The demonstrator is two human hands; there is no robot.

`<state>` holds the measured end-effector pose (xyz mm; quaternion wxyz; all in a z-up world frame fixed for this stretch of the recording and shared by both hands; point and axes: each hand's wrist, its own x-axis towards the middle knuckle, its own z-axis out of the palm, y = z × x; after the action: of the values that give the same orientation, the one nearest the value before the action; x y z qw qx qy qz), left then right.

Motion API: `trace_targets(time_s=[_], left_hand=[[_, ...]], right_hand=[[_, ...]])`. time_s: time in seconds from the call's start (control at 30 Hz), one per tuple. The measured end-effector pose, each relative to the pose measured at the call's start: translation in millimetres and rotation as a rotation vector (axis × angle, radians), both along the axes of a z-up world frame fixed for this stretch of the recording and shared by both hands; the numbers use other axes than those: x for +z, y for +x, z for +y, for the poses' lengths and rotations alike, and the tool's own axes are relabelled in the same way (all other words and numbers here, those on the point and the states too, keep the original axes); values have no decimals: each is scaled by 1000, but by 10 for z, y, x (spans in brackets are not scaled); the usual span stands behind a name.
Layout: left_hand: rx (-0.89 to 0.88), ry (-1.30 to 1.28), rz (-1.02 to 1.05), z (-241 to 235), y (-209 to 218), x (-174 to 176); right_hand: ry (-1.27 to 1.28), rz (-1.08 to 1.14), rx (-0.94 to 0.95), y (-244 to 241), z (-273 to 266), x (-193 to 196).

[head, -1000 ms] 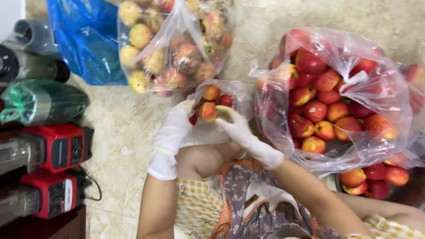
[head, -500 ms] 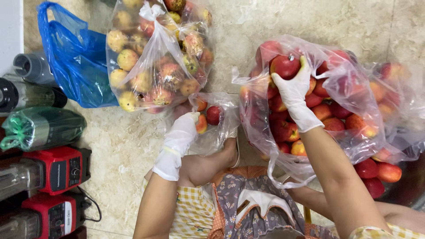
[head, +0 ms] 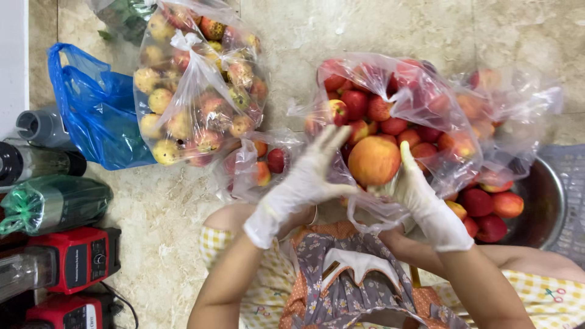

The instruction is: The person sits on the floor and sorts apples from plastic bags into a metal bowl. They pick up individual apples, inspect them, and place them into the bowl. The process is repeated with multiple apples from different bags.

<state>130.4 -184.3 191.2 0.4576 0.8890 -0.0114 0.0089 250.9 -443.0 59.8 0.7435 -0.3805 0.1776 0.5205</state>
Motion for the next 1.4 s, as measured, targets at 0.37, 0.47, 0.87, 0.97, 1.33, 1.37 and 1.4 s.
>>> trace_targets(time_s=[0.37, 0.47, 0.87, 0.97, 1.33, 1.37, 1.4], left_hand=[[184, -1972, 590, -1051, 235, -621], [138, -2015, 598, -1146, 245, -692], [10, -1947, 820, -1511, 266, -728], [45, -1390, 1006, -1461, 299, -597], [-375, -955, 269, -1751, 212, -96], [-394, -1061, 296, -1803, 234, -87], [-412, -1167, 324, -1839, 248, -86]], right_hand=[[-178, -788, 61, -386, -863, 990], [-219, -916, -15, -525, -794, 1274], [-445, -1227, 5, -835, -575, 1578], [-425, -1159, -64, -884, -718, 1540], [-312, -1036, -307, -1090, -1267, 1560], [-318, -1024, -302, -1114, -1310, 1581], [-256, -949, -327, -1132, -1345, 1607]])
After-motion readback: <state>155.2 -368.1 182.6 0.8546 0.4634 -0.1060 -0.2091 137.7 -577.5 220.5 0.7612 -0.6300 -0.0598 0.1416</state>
